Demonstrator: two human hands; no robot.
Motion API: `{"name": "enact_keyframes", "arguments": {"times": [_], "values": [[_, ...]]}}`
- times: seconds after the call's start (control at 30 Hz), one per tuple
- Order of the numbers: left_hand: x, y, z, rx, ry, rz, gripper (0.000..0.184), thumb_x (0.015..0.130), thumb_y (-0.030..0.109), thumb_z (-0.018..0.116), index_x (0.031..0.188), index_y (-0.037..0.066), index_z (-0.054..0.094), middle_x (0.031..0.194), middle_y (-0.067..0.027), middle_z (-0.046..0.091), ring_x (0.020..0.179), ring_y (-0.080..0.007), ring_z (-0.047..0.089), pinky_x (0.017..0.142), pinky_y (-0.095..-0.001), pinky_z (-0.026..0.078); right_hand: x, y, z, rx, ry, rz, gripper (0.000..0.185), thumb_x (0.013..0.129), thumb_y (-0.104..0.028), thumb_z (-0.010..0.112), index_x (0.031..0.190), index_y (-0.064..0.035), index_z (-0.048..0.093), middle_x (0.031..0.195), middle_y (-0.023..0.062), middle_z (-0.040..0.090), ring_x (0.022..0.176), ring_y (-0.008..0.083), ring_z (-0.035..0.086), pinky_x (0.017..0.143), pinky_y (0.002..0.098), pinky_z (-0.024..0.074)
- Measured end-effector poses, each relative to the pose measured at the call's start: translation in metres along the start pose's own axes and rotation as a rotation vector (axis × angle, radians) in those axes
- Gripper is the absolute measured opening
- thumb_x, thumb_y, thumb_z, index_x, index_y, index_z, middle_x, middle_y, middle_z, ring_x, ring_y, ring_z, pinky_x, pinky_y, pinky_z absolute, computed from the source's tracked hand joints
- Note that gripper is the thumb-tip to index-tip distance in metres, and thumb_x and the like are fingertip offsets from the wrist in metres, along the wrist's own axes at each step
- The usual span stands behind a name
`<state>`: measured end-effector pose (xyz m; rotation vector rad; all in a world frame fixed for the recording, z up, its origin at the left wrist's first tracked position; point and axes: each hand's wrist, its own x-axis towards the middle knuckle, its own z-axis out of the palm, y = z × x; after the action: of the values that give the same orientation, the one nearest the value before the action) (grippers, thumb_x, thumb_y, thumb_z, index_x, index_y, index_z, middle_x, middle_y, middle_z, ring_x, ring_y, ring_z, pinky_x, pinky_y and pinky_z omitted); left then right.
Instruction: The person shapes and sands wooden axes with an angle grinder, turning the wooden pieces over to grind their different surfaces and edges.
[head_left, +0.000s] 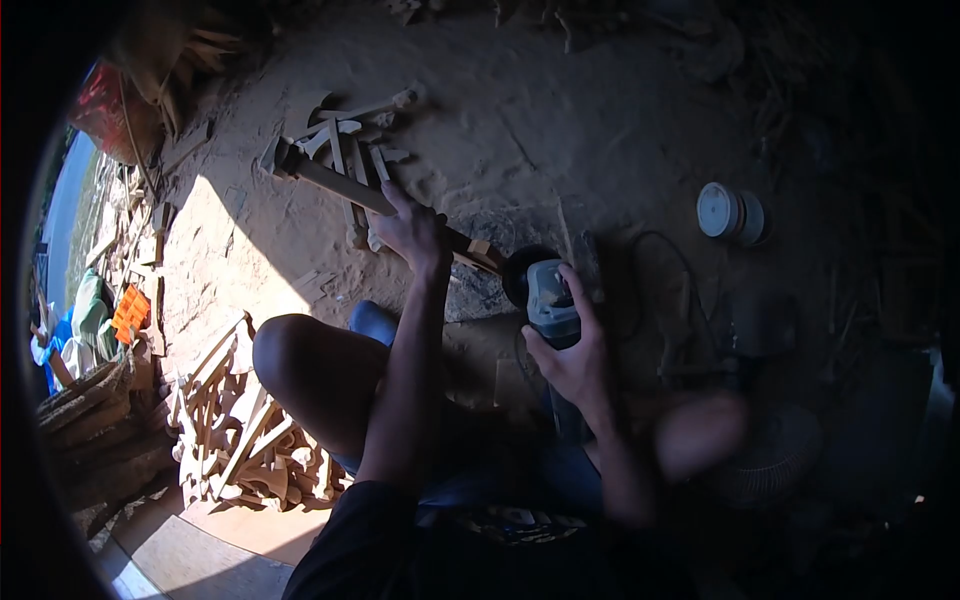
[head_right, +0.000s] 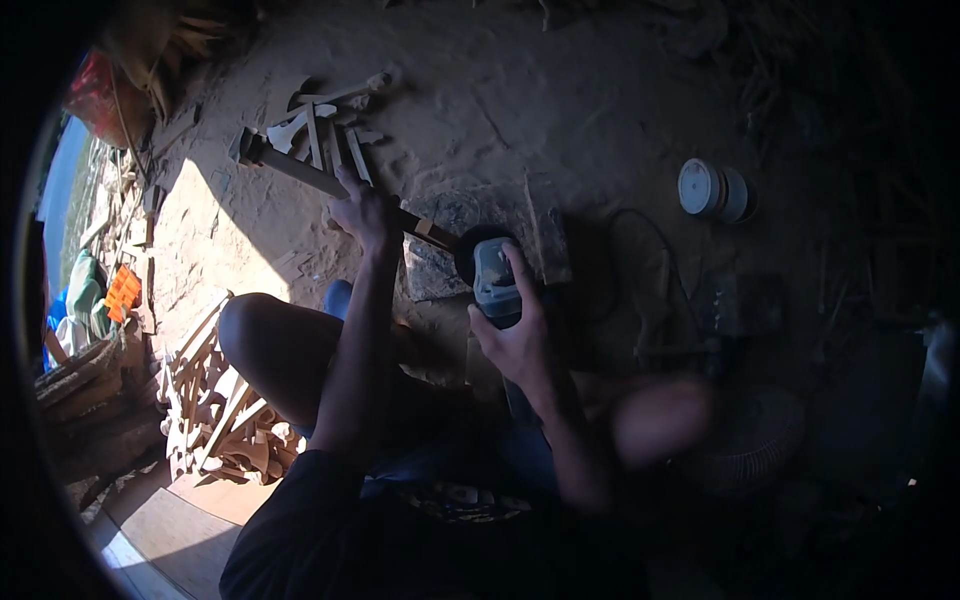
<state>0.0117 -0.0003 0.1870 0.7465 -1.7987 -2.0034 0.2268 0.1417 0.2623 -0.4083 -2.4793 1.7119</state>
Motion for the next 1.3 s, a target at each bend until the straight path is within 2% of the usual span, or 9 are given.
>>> {"name": "enact_keyframes", "arguments": {"times": [0.33, 0.53, 0.63, 0.77, 0.87, 0.9, 1.0, 1.1, 1.3], "values": [[-0.007, 0.014, 0.003, -0.013, -0.053, -0.103, 0.037, 0.11, 0.037, 0.054, 0.097, 0.004, 0.046, 0.064, -0.0009, 0.046, 0.044, -0.0129, 0.046, 0.039, -0.0314, 0.042, 0.001, 0.012, -0.003, -0.02, 0.075, -0.036, 0.081, 0.084, -0.009, 0.079, 0.156, -0.0027, 0.042, 0.145, 0.0224, 0.058, 0.133, 0.0282, 0.059, 0.111, 0.0382, 0.0468], [0.002, -0.019, -0.008, -0.064, -0.692, -0.186, 0.048, 0.111, 0.048, 0.046, 0.116, 0.0, 0.052, 0.095, -0.0111, 0.064, 0.083, -0.0205, 0.064, 0.082, -0.0397, 0.056, 0.001, 0.001, -0.034, 0.042, 0.175, 0.035, 0.083, 0.084, -0.008, 0.078, 0.157, -0.0037, 0.04, 0.143, 0.021, 0.06, 0.132, 0.0287, 0.06, 0.112, 0.0394, 0.0464], [-0.03, -0.057, -0.013, -0.131, -0.921, -0.081, 0.063, 0.108, 0.053, 0.048, 0.134, -0.004, 0.05, 0.117, -0.013, 0.065, 0.106, -0.022, 0.063, 0.098, -0.0371, 0.049, 0.003, 0.01, -0.048, -0.068, 0.302, -0.031, 0.079, 0.082, -0.011, 0.081, 0.152, -0.0043, 0.047, 0.132, 0.0165, 0.066, 0.118, 0.0225, 0.066, 0.102, 0.0372, 0.0526], [-0.039, -0.023, -0.023, 0.568, -1.254, 0.168, 0.054, 0.091, 0.035, 0.079, 0.122, -0.003, 0.056, 0.106, -0.0094, 0.067, 0.098, -0.0184, 0.064, 0.084, -0.0388, 0.052, 0.003, 0.002, -0.071, -0.066, 0.431, -0.07, 0.076, 0.082, -0.011, 0.082, 0.15, -0.0028, 0.05, 0.135, 0.0157, 0.064, 0.118, 0.0215, 0.065, 0.101, 0.0363, 0.0533], [-0.03, 0.008, -0.023, 0.625, -1.353, 0.229, 0.045, 0.089, 0.03, 0.079, 0.118, 0.001, 0.059, 0.096, -0.0131, 0.068, 0.089, -0.0208, 0.066, 0.077, -0.0409, 0.052, 0.003, -0.006, -0.087, 0.014, 0.472, -0.066, 0.078, 0.082, -0.015, 0.083, 0.15, -0.0015, 0.048, 0.144, 0.0179, 0.057, 0.13, 0.0269, 0.058, 0.109, 0.0398, 0.0474], [-0.028, 0.033, -0.026, 0.702, -1.397, 0.35, 0.036, 0.089, 0.024, 0.077, 0.116, 0.004, 0.062, 0.094, -0.0189, 0.068, 0.084, -0.0288, 0.069, 0.07, -0.0431, 0.052, 0.003, -0.005, -0.091, 0.02, 0.489, -0.068, 0.078, 0.083, -0.016, 0.083, 0.151, -0.0017, 0.048, 0.145, 0.0184, 0.056, 0.132, 0.0281, 0.056, 0.111, 0.0406, 0.0463], [-0.024, 0.115, -0.042, 1.099, -1.185, 0.758, 0.027, 0.091, 0.019, 0.073, 0.113, 0.006, 0.065, 0.099, -0.0193, 0.069, 0.087, -0.0369, 0.069, 0.074, -0.0453, 0.05, 0.0, -0.003, -0.097, 0.124, 0.498, -0.041, 0.078, 0.084, -0.017, 0.081, 0.152, -0.0025, 0.045, 0.146, 0.0185, 0.053, 0.131, 0.0293, 0.056, 0.11, 0.0412, 0.0466], [-0.011, 0.135, -0.065, 0.82, -0.946, 1.023, 0.023, 0.09, 0.013, 0.071, 0.112, 0.008, 0.066, 0.097, -0.0151, 0.071, 0.088, -0.039, 0.066, 0.087, -0.0474, 0.046, 0.0, 0.0, -0.094, 0.27, 0.494, -0.012, 0.08, 0.085, -0.013, 0.079, 0.154, -0.0033, 0.041, 0.142, 0.0148, 0.056, 0.123, 0.0241, 0.06, 0.1, 0.0372, 0.053], [0.013, 0.142, -0.084, 0.663, -1.01, 0.841, 0.022, 0.085, 0.002, 0.072, 0.105, 0.001, 0.063, 0.093, -0.0197, 0.067, 0.09, -0.0432, 0.065, 0.078, -0.0471, 0.05, 0.013, 0.023, -0.056, 0.582, 0.21, 0.098, 0.078, 0.081, -0.021, 0.079, 0.15, -0.0035, 0.047, 0.129, 0.0098, 0.061, 0.107, 0.0192, 0.064, 0.089, 0.0339, 0.0562]]}}
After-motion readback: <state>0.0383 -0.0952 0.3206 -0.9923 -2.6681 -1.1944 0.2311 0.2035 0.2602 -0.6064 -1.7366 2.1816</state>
